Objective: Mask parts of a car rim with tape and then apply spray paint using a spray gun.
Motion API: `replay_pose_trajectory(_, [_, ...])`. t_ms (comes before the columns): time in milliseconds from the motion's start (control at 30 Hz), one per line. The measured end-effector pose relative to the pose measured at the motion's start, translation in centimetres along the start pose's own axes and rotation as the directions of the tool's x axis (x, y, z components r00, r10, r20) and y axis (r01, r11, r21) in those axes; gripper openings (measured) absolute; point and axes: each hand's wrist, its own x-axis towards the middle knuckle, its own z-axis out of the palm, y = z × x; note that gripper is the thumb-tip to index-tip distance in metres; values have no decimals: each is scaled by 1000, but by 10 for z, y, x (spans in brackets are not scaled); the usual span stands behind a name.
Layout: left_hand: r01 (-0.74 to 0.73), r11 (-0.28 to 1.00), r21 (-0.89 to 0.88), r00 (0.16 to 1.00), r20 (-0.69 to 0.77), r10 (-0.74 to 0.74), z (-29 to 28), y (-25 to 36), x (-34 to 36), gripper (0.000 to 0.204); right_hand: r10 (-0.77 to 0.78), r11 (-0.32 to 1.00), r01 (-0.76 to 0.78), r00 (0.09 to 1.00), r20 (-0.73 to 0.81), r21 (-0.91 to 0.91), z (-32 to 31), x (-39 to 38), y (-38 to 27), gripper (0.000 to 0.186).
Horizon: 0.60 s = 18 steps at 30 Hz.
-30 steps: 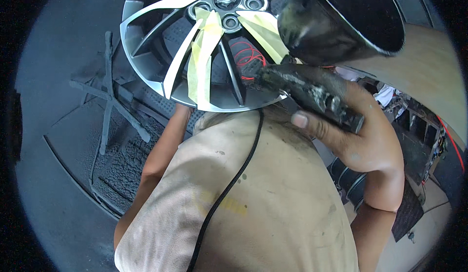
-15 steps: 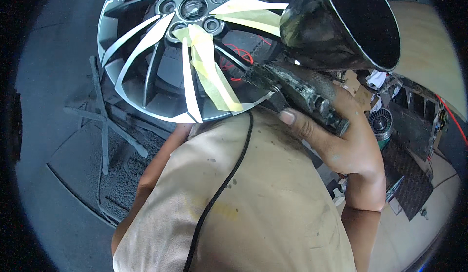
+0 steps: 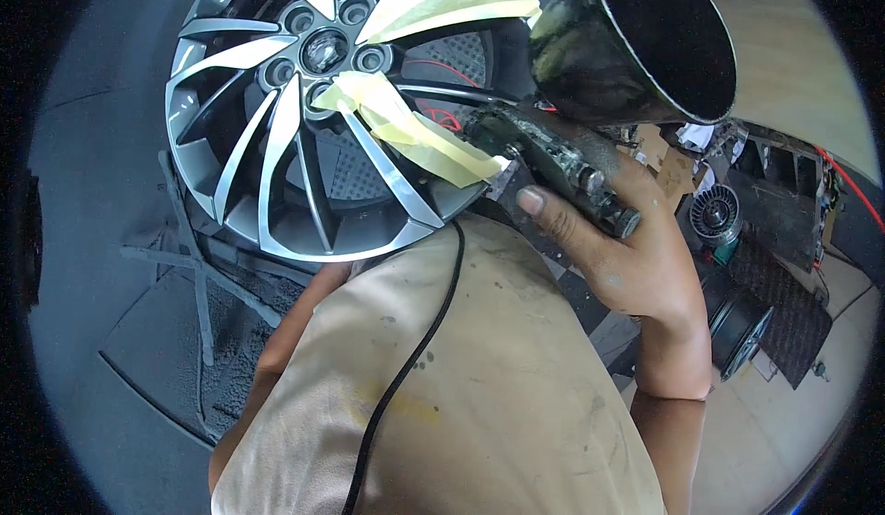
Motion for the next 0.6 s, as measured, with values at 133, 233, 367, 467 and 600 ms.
replay_pose_trajectory(133, [16, 971, 240, 993, -121, 14, -19, -11, 7, 56, 36, 999, -36, 999, -30, 15, 6, 2, 2, 31])
replay_pose_trajectory(233, [96, 977, -191, 992, 98, -78, 8, 12, 12, 58, 43, 998, -41, 998, -43, 55, 11, 7, 3, 29])
replay_pose_trajectory(367, [113, 976, -187, 959, 279, -57, 46, 46, 11, 60, 59, 996, -54, 996, -73, 69, 22, 10, -2, 26])
replay_pose_trajectory(467, [67, 996, -52, 927, 372, -43, 56, 53, 12, 62, 78, 995, -71, 993, -90, 71, 24, 15, -4, 24])
replay_pose_trajectory(600, [176, 943, -281, 951, 296, -89, 27, 30, 13, 60, 73, 993, -60, 990, -118, 105, 26, 15, 4, 21])
